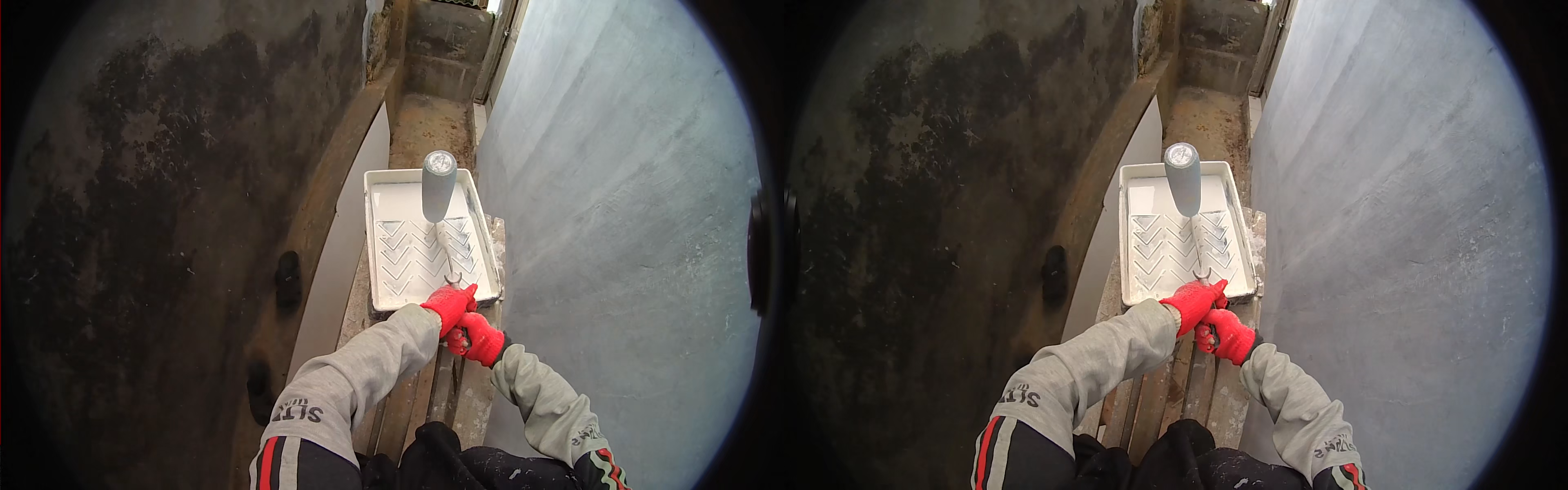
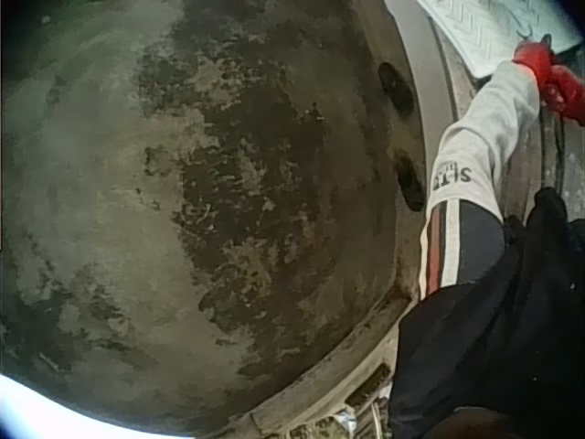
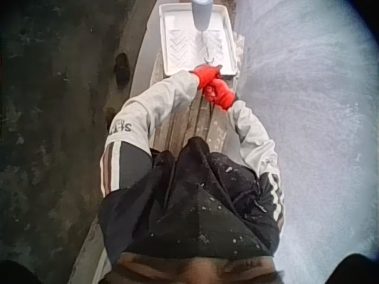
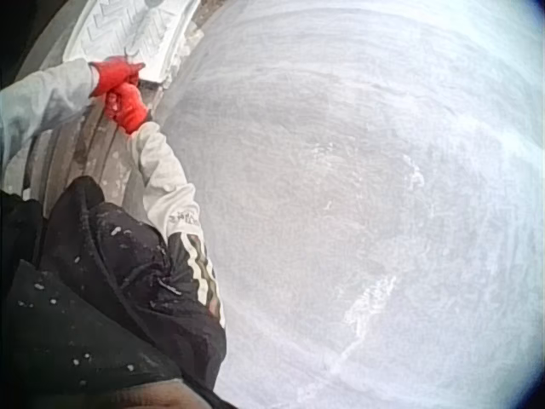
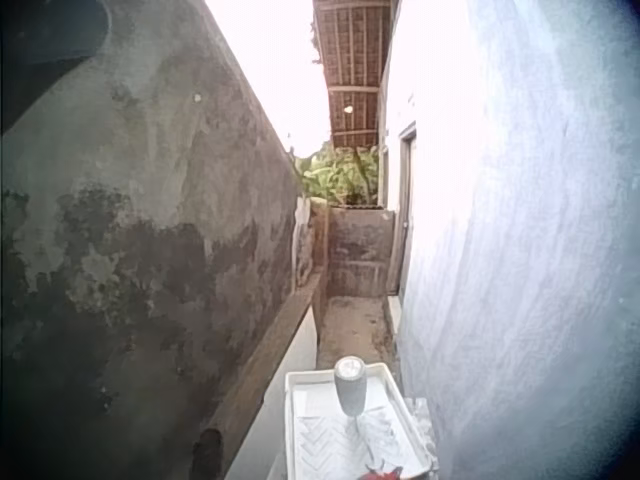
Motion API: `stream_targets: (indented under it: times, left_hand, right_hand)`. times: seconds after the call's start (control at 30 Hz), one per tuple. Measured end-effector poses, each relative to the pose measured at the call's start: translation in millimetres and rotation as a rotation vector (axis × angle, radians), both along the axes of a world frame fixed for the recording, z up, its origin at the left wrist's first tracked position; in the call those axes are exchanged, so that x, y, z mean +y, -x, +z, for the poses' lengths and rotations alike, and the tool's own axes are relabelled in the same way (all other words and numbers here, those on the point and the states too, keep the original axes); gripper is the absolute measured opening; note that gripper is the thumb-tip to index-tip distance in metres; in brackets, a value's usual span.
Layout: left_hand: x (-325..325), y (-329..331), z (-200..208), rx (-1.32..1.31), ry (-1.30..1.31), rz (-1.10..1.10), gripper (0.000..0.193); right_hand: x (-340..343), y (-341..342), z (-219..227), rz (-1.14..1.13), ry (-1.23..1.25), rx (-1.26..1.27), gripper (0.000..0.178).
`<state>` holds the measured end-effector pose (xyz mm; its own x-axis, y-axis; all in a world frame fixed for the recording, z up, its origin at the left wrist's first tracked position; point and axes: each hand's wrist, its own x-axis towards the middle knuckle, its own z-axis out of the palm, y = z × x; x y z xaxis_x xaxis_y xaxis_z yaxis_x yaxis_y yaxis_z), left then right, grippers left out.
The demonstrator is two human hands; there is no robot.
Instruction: The person paints a wall using a paint roller, rolls the paint roller in a paint tray, and applies paint onto the wall.
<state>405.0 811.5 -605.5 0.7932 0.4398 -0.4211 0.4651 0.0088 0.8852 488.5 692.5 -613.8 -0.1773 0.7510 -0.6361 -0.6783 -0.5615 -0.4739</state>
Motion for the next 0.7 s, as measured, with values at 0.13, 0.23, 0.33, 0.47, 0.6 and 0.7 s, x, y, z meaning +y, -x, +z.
stream_targets:
  times: [0.13,0.23,0.33,0.47,0.6,0.7]
  left_hand:
    - [-2.6,0.1,4.3,0.018,0.063,0.058,0.061]
    - [-2.8,-0.8,4.8,0.026,0.077,0.067,0.062]
    - [-2.6,-3.4,2.0,0.033,0.055,0.072,0.062]
    - [-3.0,-6.1,-0.2,0.051,0.057,0.063,0.061]
    - [-7.3,-6.2,4.7,0.048,0.152,0.166,0.062]
    - [-6.3,-3.9,8.7,0.05,0.147,0.15,0.062]
  right_hand:
    - [1.5,2.8,1.1,-0.032,0.004,0.018,0.029]
    - [1.3,5.1,2.1,-0.055,0.018,-0.015,0.028]
    - [-0.3,4.8,2.3,-0.056,0.007,-0.035,0.028]
    - [-1.5,2.3,0.4,-0.054,0.007,0.009,0.027]
    - [-2.6,3.1,-1.6,-0.067,-0.014,0.006,0.029]
    - [-4.3,5.7,-1.3,-0.046,-0.111,-0.077,0.027]
